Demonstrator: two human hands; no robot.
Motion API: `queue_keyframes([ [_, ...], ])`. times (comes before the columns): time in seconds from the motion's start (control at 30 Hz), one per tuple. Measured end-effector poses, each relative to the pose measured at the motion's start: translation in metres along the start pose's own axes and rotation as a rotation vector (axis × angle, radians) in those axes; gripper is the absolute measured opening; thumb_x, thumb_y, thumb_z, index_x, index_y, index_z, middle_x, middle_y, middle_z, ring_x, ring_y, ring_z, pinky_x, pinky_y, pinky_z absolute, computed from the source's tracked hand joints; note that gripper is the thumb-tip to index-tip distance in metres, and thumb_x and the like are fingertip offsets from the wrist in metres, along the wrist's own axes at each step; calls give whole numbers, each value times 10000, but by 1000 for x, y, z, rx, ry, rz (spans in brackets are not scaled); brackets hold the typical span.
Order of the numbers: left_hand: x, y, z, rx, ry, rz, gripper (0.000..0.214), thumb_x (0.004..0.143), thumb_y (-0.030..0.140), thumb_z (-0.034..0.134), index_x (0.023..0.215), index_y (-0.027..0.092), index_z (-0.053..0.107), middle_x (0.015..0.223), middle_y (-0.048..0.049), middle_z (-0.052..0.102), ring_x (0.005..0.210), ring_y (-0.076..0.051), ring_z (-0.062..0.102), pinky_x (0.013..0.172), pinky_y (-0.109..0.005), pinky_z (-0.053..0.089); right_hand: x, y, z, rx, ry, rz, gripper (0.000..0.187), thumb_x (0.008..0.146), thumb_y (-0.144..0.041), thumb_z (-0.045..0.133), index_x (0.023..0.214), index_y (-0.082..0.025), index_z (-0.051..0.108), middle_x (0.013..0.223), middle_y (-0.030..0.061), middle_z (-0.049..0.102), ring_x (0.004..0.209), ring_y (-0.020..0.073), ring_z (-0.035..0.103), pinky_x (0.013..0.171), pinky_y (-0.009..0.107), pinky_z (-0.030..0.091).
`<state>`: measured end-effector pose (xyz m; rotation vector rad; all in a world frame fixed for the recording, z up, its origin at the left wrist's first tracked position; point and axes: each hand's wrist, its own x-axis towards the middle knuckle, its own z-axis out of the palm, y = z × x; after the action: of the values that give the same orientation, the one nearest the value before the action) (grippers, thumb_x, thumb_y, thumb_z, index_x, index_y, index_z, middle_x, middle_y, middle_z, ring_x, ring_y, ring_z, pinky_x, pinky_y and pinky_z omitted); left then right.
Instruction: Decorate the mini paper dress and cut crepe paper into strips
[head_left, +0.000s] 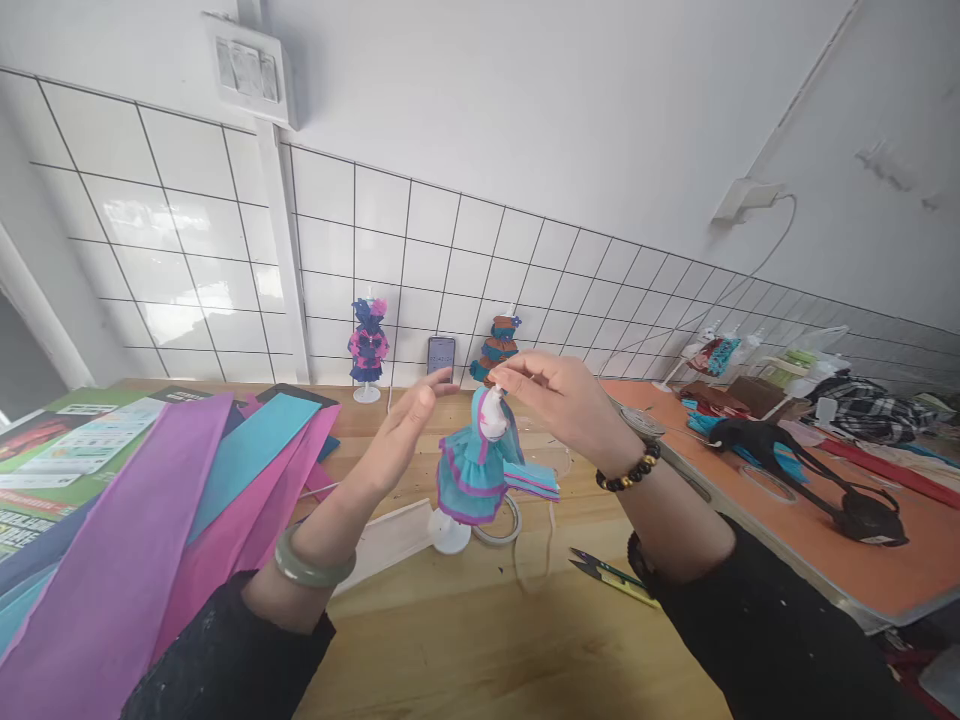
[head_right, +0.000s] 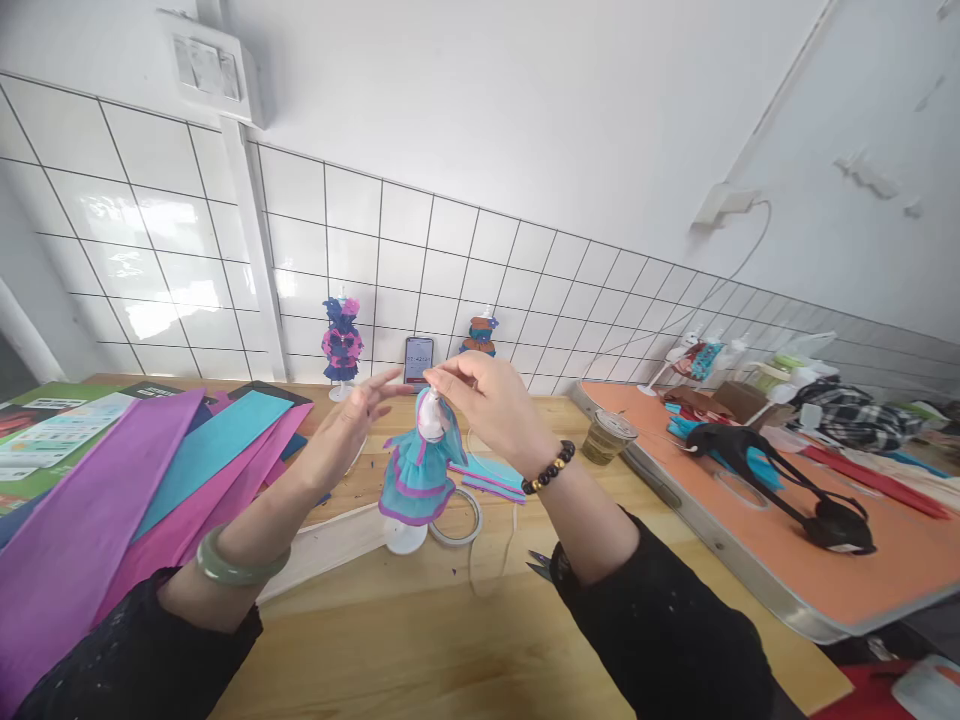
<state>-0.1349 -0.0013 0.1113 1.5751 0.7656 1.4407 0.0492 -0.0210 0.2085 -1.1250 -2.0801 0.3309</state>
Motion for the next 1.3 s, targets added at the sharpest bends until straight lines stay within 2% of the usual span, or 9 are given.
queue_keyframes([
  [0.1, 6, 0, -8, -29, 260, 30, 536, 872, 564, 244, 1185, 232, 526, 1160, -83, 594, 1181, -241, 457, 992, -426, 319, 14, 0, -4, 28, 42, 31, 314, 833, -420, 499, 767, -159, 661, 690, 27, 645, 652, 134, 565, 550, 226, 400],
  [0.17, 8, -1, -12, -53, 385, 37, 534, 867, 564, 260, 1145, 213, 552, 1122, -90, 611, 1161, -242, 477, 968, -418, 343, 25, 2, -5, 70, 94, 50, 308, 819, -424, 522, 759, -155, 660, 699, 43, 655, 669, 146, 579, 562, 230, 419],
  [0.3, 11, -4, -17, -36, 486, -8, 505, 851, 561, 322, 1095, 202, 581, 1052, -93, 638, 1122, -247, 507, 926, -411, 377, 49, 10, 2, 145, 149, 74, 313, 786, -448, 558, 719, -156, 647, 677, 47, 652, 633, 146, 580, 547, 235, 437],
  [0.53, 11, -5, -17, 49, 464, -73, 454, 850, 530, 358, 1073, 207, 587, 1049, -75, 637, 1084, -221, 527, 905, -361, 399, 80, 33, 32, 231, 121, 152, 347, 723, -510, 597, 659, -170, 612, 561, 4, 567, 437, 97, 465, 404, 230, 394],
  [0.73, 13, -7, -16, 140, 395, -164, 386, 816, 483, 471, 1059, 203, 578, 1077, -58, 617, 1036, -202, 545, 873, -316, 417, 92, 44, 51, 157, 120, 131, 378, 725, -528, 580, 615, -167, 574, 530, -11, 512, 425, 82, 405, 387, 222, 331],
  [0.87, 12, -16, -13, 325, 361, -88, 403, 750, 449, 583, 1077, 215, 543, 1133, -55, 583, 1054, -209, 527, 885, -335, 405, 95, 47, 61, 158, 107, 89, 387, 718, -533, 586, 609, -162, 566, 516, -31, 458, 445, 76, 381, 401, 217, 319],
  [1.03, 11, -22, -7, 603, 318, 39, 321, 720, 358, 635, 1006, 241, 547, 1064, -25, 595, 1057, -216, 503, 898, -373, 380, 95, 52, 64, 198, 93, 70, 394, 733, -550, 559, 638, -168, 568, 534, -39, 448, 434, 72, 366, 417, 227, 340],
  [1.17, 18, -29, -3, 658, 344, 60, 205, 730, 330, 627, 899, 230, 568, 1008, -23, 604, 1035, -215, 505, 882, -373, 376, 94, 56, 65, 217, 112, 60, 378, 740, -539, 559, 652, -172, 560, 559, -33, 462, 449, 76, 382, 425, 222, 346],
  [1.3, 27, -40, -2, 594, 344, -14, 140, 747, 340, 599, 816, 220, 579, 976, -34, 609, 1001, -214, 524, 853, -373, 391, 92, 60, 67, 237, 120, 41, 376, 765, -536, 529, 685, -172, 575, 568, -26, 479, 453, 81, 388, 420, 218, 339],
])
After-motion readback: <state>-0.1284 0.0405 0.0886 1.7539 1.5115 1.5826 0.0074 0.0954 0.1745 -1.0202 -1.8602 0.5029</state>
